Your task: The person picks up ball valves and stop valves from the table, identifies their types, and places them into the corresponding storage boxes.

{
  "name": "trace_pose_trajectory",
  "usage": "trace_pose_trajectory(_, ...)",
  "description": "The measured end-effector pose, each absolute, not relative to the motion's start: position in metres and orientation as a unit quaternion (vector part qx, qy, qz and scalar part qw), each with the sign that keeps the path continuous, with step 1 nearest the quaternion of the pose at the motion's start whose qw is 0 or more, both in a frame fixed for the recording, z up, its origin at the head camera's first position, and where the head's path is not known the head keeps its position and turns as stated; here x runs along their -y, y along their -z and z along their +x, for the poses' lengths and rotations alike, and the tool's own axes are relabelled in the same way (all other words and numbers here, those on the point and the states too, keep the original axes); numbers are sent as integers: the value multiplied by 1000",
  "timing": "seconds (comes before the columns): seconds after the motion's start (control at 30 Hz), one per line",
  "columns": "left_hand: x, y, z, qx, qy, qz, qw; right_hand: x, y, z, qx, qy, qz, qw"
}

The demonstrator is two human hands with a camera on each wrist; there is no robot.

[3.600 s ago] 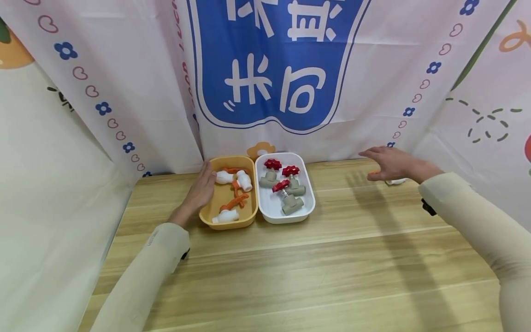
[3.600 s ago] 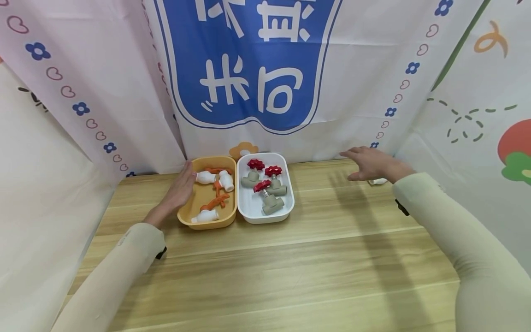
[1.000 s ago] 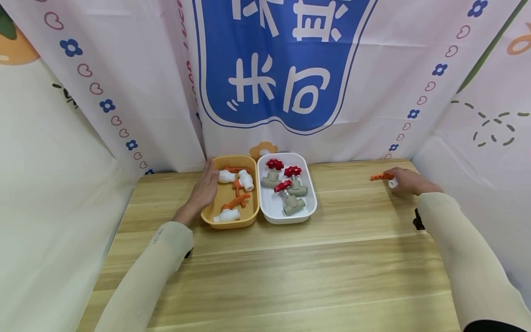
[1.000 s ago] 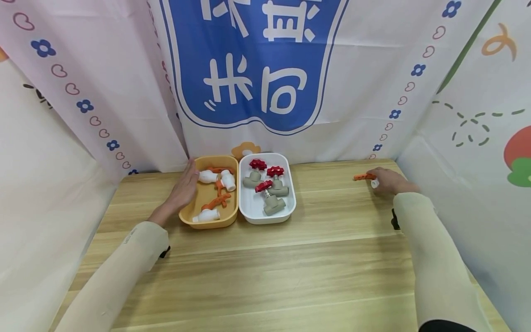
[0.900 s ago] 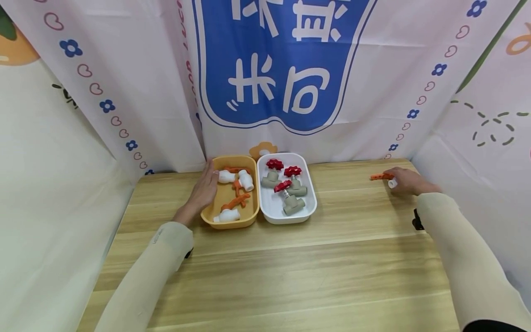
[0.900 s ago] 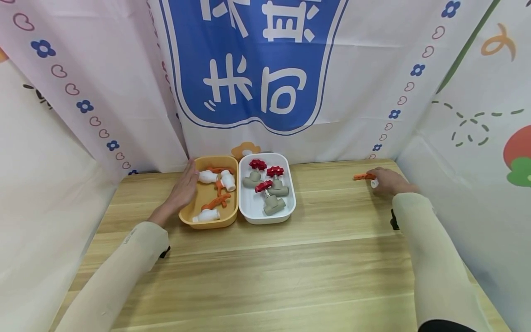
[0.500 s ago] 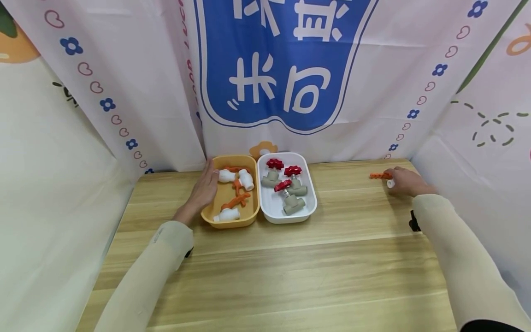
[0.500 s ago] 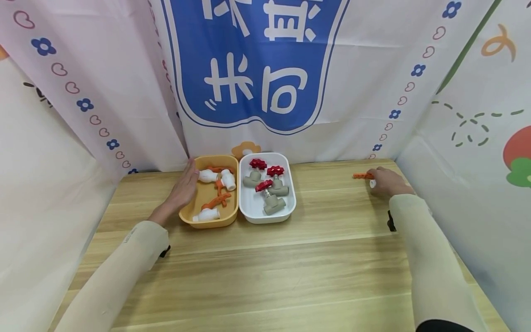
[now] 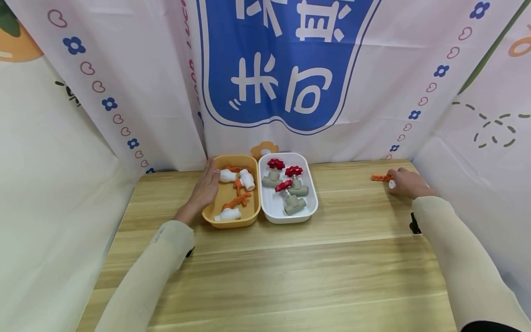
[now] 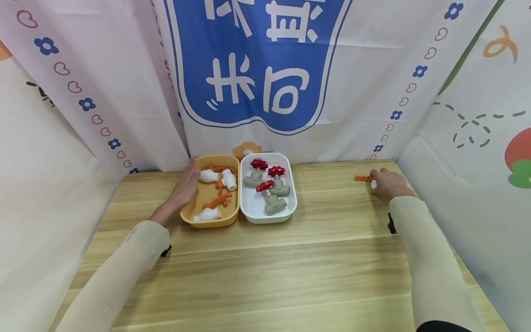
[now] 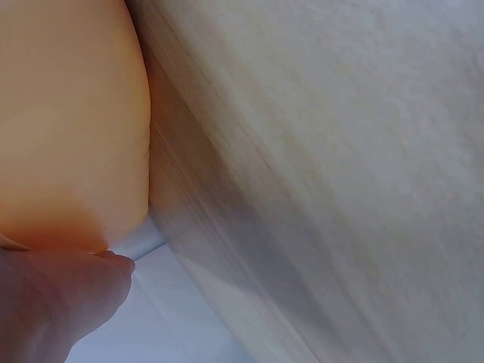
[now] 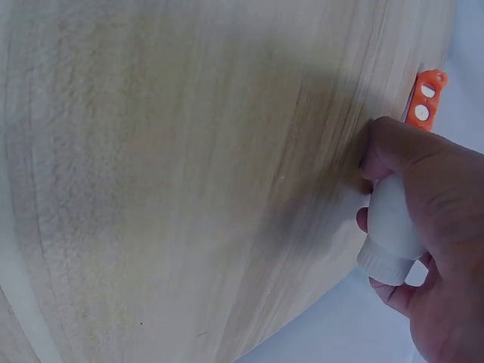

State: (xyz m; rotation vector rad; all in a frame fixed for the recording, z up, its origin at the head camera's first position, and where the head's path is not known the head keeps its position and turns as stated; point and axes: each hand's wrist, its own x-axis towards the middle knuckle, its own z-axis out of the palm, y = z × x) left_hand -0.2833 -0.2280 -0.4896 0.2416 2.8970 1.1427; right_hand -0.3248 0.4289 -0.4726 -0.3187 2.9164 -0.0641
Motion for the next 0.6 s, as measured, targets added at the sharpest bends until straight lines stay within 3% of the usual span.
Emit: trace_pose_trajectory(0.6, 227, 490, -282, -927, -367, 74, 7, -422, 469, -327, -991, -5, -96, 90)
